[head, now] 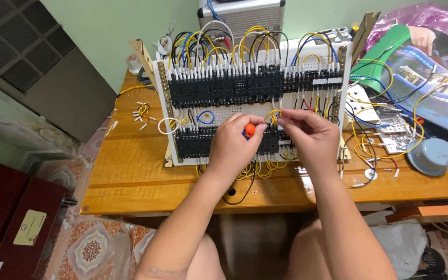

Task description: Connecting multiple colored wires to terminal blocks on a large circuit board assembly using a small screwdriver.

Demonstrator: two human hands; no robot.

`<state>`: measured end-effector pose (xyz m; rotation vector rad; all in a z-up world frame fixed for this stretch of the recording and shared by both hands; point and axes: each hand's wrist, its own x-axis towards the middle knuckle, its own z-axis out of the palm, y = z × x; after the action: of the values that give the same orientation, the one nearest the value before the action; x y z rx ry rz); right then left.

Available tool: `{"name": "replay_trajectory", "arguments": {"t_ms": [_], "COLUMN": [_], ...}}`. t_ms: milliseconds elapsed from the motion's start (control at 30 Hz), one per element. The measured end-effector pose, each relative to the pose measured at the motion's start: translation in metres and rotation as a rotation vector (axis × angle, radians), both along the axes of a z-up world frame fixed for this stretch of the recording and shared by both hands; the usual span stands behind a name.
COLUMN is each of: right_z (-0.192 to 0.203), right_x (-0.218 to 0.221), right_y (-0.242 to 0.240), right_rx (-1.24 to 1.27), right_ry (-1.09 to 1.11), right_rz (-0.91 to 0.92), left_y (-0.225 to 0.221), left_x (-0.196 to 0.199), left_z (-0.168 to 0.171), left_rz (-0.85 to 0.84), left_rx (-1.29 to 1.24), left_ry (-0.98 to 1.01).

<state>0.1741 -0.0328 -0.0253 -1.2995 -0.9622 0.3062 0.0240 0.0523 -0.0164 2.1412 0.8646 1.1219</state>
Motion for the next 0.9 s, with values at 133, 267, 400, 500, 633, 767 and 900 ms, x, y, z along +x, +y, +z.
{"name": "replay_trajectory", "arguments": {"t_ms": [133,267,400,500,633,767,900], "right_z": [0.003,0.012,0.014,0.02,0.026,0.04,0.043], "right_x": [-0.001,-0.005,-0.009,-0.007,-0.004,-0.001,0.022], "right_y": [-0.003,-0.012,-0.019,-0.026,-0.037,-0.054,-0.069], "right_rx": [0.051,0.101,0.109,-0.001,-0.093,-0.142,-0.25], "right_ry": [-0.036,-0.158,-0.155,-0.069,-0.146,-0.272,-0.416], "right_rz": [0.019,0.025,0.096,0.25,0.36,0.449,0.706], "left_y": [-0.002,-0.008,-0.014,-0.011,-0.009,-0.024,-0.036], "left_x": [-0.001,-0.008,-0.021,-0.028,-0.043,-0.061,-0.079], "left_z": [0.002,0.005,0.019,0.017,0.025,0.044,0.049], "left_rz": [-0.031,-0.08,-0.068,-0.045,-0.097,-0.156,-0.404], "left_rx": [0.027,0.047,0.009,0.107,0.159,0.261,0.27], "left_ry": [-0.033,-0.101,-0.118,-0.196,-0.15,0.077,0.377]}}
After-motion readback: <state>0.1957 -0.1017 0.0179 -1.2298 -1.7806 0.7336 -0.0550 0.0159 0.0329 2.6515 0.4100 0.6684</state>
